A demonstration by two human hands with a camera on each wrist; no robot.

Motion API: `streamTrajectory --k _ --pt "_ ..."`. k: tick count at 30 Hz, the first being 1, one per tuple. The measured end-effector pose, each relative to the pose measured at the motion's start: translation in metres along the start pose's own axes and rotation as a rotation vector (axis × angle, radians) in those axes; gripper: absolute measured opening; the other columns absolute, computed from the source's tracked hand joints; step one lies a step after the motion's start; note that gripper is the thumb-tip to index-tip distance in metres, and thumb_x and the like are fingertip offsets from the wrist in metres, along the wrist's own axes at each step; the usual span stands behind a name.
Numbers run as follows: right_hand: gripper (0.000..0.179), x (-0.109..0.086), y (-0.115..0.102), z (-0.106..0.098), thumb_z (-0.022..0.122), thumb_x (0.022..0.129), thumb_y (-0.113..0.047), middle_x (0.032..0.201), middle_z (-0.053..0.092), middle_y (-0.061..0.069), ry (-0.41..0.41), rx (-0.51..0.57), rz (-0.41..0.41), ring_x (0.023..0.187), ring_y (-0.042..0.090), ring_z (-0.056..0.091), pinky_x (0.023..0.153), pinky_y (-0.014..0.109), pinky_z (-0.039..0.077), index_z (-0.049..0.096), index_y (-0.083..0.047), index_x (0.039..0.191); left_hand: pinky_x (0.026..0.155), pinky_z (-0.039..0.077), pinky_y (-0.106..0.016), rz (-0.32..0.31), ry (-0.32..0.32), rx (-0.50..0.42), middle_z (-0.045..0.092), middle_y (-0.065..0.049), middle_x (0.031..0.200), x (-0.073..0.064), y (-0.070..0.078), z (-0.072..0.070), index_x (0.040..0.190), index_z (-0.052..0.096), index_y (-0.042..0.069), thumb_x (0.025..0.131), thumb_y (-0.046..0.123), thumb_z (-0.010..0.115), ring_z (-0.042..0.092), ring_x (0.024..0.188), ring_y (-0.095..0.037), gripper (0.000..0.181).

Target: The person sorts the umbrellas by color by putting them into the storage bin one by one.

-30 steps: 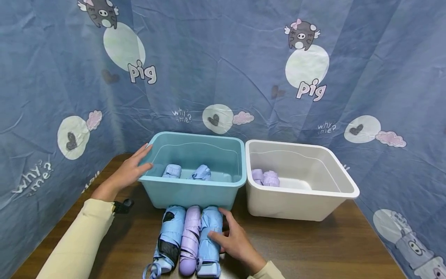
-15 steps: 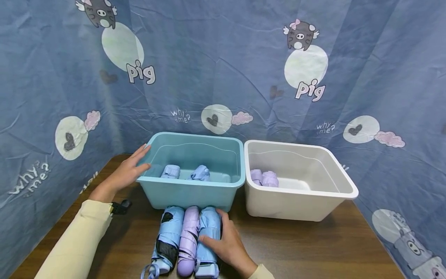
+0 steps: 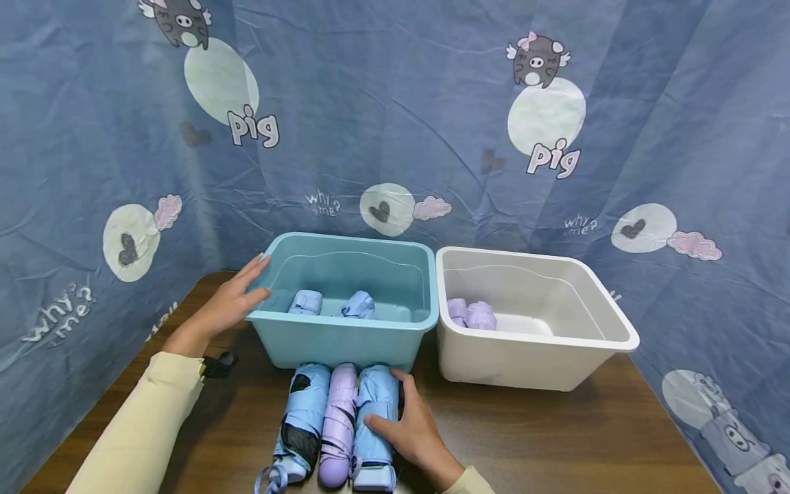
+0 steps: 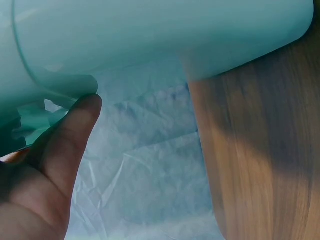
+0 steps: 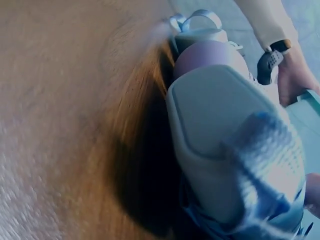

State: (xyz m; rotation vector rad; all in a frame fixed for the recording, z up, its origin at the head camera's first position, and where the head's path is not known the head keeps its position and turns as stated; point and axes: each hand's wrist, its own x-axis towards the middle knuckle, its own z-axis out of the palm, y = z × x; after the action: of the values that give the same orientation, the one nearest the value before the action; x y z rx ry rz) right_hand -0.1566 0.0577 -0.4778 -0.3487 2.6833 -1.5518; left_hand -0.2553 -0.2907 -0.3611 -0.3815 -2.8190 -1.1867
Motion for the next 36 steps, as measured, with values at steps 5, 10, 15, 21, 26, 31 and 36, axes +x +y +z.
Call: streamTrajectory --k 5,10,15,21,26,31,36 --pt "0.082 -0.001 -0.001 -0.002 0.081 0.073 -0.025 0.112 0.060 0.015 -0.015 0.082 0.045 0.089 0.022 0.057 0.071 0.038 0.048 0.039 -0.013 0.141 0.104 0.014 -0.071 -0.008 -0.003 0.011 -0.002 -0.017 0.161 0.001 0.000 0.000 0.156 0.010 0.008 0.098 0.025 0.048 0.002 0.143 -0.046 0.071" --pt "0.082 0.001 0.000 -0.002 0.079 0.075 -0.016 0.120 0.056 0.018 -0.033 0.199 0.008 0.102 0.027 0.055 0.079 0.041 0.048 0.037 -0.015 0.145 0.105 0.014 -0.070 -0.016 -0.001 0.011 -0.002 -0.014 0.161 0.003 0.003 0.000 0.156 0.010 0.009 0.098 0.025 0.048 0.002 0.144 -0.045 0.071" --pt "0.081 0.001 0.002 -0.004 0.077 0.076 -0.010 0.126 0.054 0.021 -0.057 0.264 -0.022 0.108 0.029 0.053 0.081 0.040 0.048 0.037 -0.015 0.146 0.105 0.014 -0.070 -0.020 -0.007 0.005 -0.002 -0.015 0.161 0.003 0.003 0.000 0.156 0.011 0.009 0.098 0.025 0.048 0.003 0.144 -0.046 0.071" --pt "0.078 0.001 0.001 -0.008 0.075 0.079 -0.008 0.122 0.056 0.019 -0.102 0.323 -0.046 0.102 0.025 0.055 0.078 0.036 0.048 0.039 -0.015 0.147 0.106 0.014 -0.069 -0.024 0.001 0.011 -0.002 -0.016 0.161 0.000 0.001 -0.001 0.156 0.011 0.008 0.097 0.024 0.048 0.003 0.144 -0.046 0.071" --pt "0.075 0.002 -0.003 -0.016 0.075 0.079 -0.010 0.120 0.056 0.019 -0.105 0.315 -0.060 0.101 0.027 0.055 0.074 0.036 0.049 0.041 -0.015 0.146 0.105 0.014 -0.070 -0.020 0.009 0.011 -0.001 -0.015 0.161 0.000 0.000 -0.002 0.156 0.012 0.009 0.097 0.024 0.049 0.003 0.144 -0.046 0.071" --pt "0.072 0.002 -0.005 -0.023 0.075 0.079 -0.013 0.118 0.056 0.019 -0.113 0.298 -0.048 0.100 0.028 0.055 0.068 0.035 0.051 0.044 -0.017 0.144 0.104 0.015 -0.070 -0.027 0.006 -0.002 -0.001 -0.014 0.161 0.000 0.000 0.000 0.156 0.011 0.010 0.097 0.024 0.049 0.004 0.144 -0.046 0.071" --pt "0.070 0.000 -0.011 -0.031 0.076 0.080 -0.017 0.118 0.056 0.018 -0.131 0.280 -0.051 0.097 0.025 0.055 0.071 0.037 0.050 0.045 -0.020 0.143 0.104 0.016 -0.070 -0.022 0.007 -0.007 -0.001 -0.015 0.161 -0.001 0.000 0.000 0.156 0.011 0.009 0.097 0.024 0.048 0.004 0.144 -0.046 0.071"
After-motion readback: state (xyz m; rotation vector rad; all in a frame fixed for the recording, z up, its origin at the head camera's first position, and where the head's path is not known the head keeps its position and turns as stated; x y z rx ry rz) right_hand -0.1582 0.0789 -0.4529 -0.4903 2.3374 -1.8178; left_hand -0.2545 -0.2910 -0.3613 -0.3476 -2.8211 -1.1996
